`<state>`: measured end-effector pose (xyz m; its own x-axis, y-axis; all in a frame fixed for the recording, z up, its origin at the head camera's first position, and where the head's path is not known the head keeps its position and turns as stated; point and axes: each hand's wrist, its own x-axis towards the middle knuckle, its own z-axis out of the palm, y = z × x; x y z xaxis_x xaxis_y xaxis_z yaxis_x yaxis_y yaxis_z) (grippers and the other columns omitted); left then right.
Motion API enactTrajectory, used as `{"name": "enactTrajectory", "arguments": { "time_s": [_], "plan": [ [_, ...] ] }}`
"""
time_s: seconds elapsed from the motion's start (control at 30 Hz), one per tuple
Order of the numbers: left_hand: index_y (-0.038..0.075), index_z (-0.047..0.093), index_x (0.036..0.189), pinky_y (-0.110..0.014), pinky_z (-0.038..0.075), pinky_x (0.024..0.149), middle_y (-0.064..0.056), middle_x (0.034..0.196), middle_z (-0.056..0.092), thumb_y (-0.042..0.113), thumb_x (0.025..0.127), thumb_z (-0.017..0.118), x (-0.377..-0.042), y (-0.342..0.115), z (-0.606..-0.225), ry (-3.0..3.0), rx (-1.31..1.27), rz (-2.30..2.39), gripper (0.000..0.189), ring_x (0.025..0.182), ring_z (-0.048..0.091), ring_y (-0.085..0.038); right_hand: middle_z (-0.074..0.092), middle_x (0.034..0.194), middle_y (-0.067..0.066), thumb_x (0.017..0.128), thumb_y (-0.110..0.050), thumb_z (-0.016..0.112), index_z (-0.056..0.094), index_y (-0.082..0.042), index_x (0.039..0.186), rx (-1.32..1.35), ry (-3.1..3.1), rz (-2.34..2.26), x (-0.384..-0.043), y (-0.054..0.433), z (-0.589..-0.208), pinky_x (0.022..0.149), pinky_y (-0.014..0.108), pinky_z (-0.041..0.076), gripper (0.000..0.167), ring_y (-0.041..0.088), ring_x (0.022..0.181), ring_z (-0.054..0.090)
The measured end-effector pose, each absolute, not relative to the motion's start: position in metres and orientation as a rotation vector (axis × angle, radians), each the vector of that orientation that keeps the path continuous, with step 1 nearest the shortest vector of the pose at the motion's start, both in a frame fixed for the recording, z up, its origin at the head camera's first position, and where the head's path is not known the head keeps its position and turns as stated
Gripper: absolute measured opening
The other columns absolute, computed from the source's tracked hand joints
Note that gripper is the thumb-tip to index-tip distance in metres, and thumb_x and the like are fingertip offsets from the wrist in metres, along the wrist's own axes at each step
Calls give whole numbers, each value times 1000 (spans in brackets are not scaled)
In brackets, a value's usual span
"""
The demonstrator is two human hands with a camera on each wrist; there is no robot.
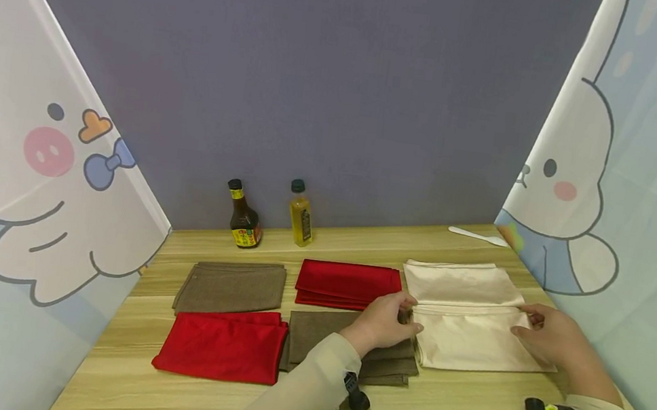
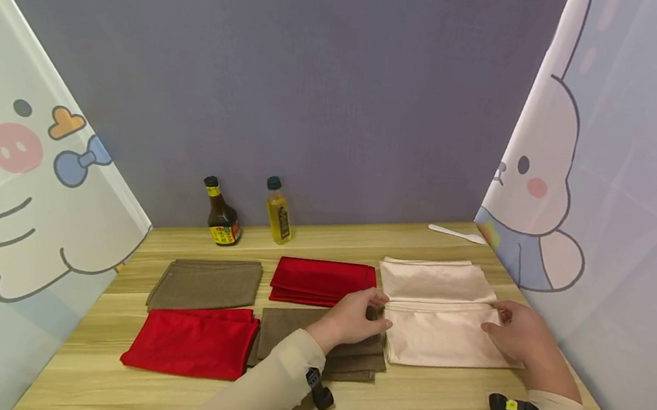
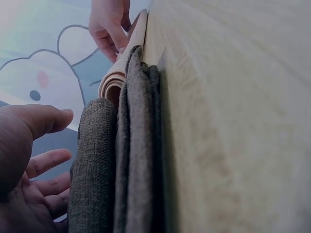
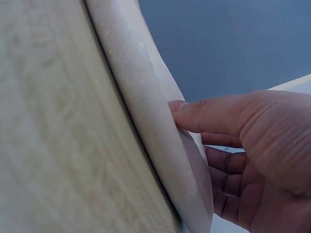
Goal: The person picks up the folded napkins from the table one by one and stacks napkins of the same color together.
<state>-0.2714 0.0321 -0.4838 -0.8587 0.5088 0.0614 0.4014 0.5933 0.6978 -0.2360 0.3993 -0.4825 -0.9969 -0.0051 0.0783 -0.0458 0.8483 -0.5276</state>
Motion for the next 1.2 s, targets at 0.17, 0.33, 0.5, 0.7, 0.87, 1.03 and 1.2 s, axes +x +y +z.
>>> {"name": "enactTrajectory", "arguments": {
  "time_s": [0.17,0.33,0.5,0.7,0.87,1.03,1.2],
  "plan": [
    [18,63,138,-24,50,97,8,129,66,37,96,77,-270,34,-483,2683,750,1093,48,116,61,-6,66,104,19,90,-27,82,63,15,129,47,-2921,819,-238,400,-487,72,39,51,60,29,92,61],
    [17,65,138,-24,50,97,8,128,66,38,96,77,-270,35,-484,2691,743,1075,49,115,61,-6,66,103,18,89,-27,82,63,14,128,51,-2921,804,-239,399,-488,74,40,50,60,29,91,61],
    [17,66,138,-24,50,97,8,127,66,37,97,77,-270,36,-485,2703,757,1060,48,115,61,-6,67,100,18,90,-24,82,64,15,124,65,-2911,789,-239,398,-487,75,44,51,55,32,90,62],
    [17,65,138,-25,50,97,7,127,66,36,97,77,-268,36,-483,2700,750,1065,47,115,61,-6,67,96,20,92,-20,80,65,15,117,65,-2916,762,-239,399,-487,74,46,51,46,34,88,63],
    [17,65,137,-25,51,96,8,127,66,36,96,77,-268,36,-484,2699,747,1073,47,114,61,-6,63,90,13,94,-17,77,68,11,110,102,-2912,758,-239,397,-487,69,42,47,34,25,81,56],
    [17,65,137,-25,51,97,8,126,66,35,96,77,-268,35,-485,2700,756,1077,46,115,61,-7,58,83,5,95,-13,74,69,3,101,130,-2887,798,-238,394,-489,65,36,41,18,21,75,48],
    [19,65,136,-25,50,98,8,125,66,33,96,78,-269,35,-485,2689,757,1095,43,115,61,-6,59,81,3,98,-12,71,70,2,101,150,-2851,859,-237,394,-491,61,32,40,14,17,72,47]
  ]
}}
